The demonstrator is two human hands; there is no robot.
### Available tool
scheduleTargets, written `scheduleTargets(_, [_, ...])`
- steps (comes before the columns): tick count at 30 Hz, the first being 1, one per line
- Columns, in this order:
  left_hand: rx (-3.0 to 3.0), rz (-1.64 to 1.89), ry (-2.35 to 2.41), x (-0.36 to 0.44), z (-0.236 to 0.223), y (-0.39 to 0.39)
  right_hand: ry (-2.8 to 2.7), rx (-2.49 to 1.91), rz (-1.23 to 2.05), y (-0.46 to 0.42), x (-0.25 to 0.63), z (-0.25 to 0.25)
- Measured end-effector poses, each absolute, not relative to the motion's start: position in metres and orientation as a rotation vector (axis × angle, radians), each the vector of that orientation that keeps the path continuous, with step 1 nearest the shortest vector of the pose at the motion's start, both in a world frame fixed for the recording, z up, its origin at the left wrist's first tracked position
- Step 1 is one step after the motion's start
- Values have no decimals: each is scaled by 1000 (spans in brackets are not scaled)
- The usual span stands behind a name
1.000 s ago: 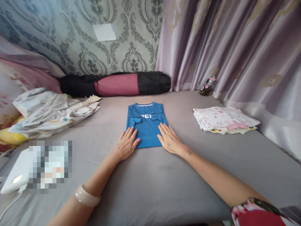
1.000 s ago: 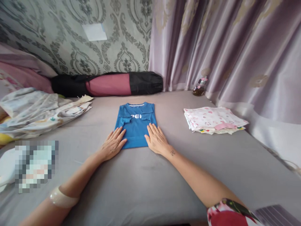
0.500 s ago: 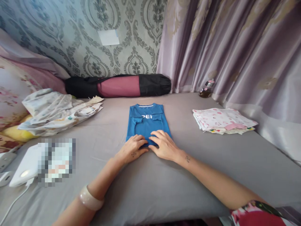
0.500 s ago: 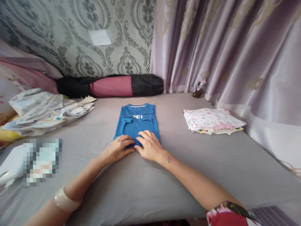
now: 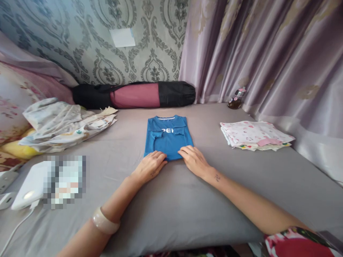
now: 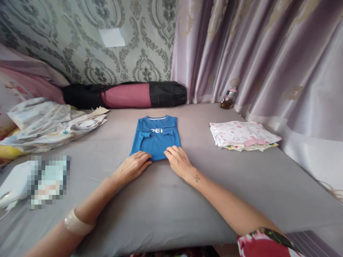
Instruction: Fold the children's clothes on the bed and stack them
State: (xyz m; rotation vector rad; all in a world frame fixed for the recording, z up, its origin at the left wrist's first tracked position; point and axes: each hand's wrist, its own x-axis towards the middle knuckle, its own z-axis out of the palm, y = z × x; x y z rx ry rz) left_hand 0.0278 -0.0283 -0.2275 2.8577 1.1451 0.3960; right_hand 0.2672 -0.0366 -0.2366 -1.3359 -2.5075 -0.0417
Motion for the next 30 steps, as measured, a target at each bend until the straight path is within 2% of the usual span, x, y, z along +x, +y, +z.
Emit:
scheduleTargets(13, [2769,364,1309,-30,-241,-21,-2468,-1365,129,-33,312,-251])
scheduleTargets(23, [2697,250,1232,-30,-201,-51,-2613,-1341,176,-64,323,-210])
scheduleTargets(30, [2442,348,1127,-38,-177,-116,-2652,-1308,497,-130,331,-176])
